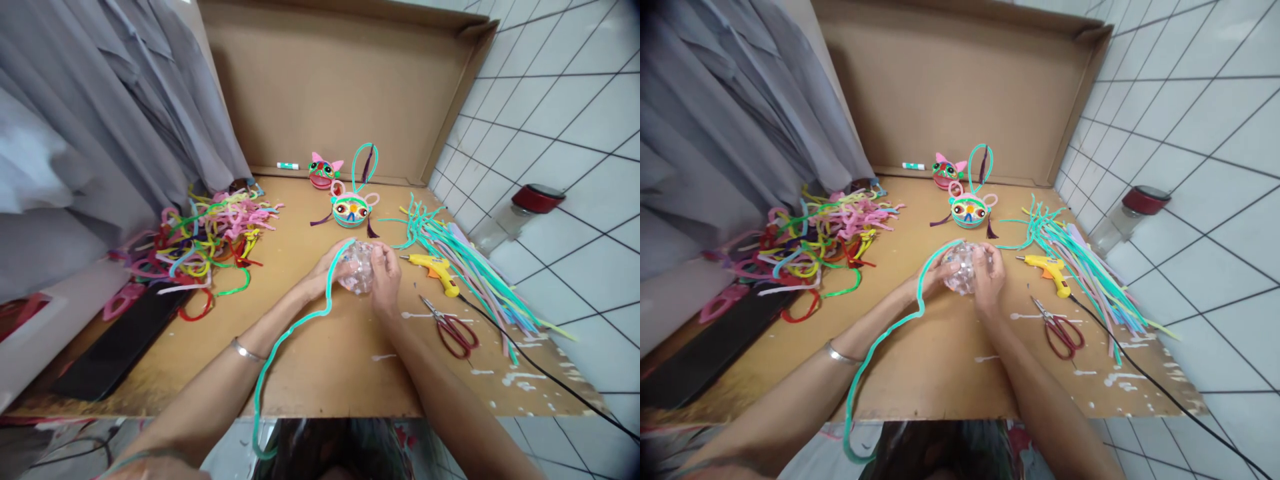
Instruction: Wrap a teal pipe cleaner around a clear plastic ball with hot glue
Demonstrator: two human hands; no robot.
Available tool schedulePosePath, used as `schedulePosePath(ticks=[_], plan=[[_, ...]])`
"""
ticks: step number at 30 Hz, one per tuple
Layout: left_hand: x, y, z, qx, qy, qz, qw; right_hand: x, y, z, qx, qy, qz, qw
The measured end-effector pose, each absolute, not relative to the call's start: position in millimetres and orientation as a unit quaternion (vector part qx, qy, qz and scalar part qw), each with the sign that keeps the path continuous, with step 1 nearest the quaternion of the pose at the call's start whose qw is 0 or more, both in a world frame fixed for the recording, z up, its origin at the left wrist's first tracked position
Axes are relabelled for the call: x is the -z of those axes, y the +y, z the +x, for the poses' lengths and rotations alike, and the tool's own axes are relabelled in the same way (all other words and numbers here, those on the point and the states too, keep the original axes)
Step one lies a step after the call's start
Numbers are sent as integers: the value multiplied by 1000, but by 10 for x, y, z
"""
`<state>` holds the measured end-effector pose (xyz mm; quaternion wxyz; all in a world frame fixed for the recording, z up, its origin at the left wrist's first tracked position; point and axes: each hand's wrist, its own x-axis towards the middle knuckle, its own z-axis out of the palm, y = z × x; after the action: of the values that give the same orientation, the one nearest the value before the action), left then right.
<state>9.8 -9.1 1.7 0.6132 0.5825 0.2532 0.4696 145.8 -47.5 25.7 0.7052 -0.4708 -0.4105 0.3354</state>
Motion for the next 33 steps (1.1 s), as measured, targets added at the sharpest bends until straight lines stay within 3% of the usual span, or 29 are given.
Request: schedulePosePath(ticks=[16, 22, 27, 33], plan=[[-20, -113, 147, -489, 328, 633, 503, -200, -442, 1431, -317, -411, -496, 696], [-127, -129, 161, -518, 340, 580, 530, -189, -460, 1454, -330, -479, -482, 655], [-307, -227, 196, -485, 315, 521, 628, -225, -483, 1511, -250, -572, -464, 628], [-302, -250, 206, -447, 287, 497, 686, -236, -471, 1484, -200, -557, -490, 640]])
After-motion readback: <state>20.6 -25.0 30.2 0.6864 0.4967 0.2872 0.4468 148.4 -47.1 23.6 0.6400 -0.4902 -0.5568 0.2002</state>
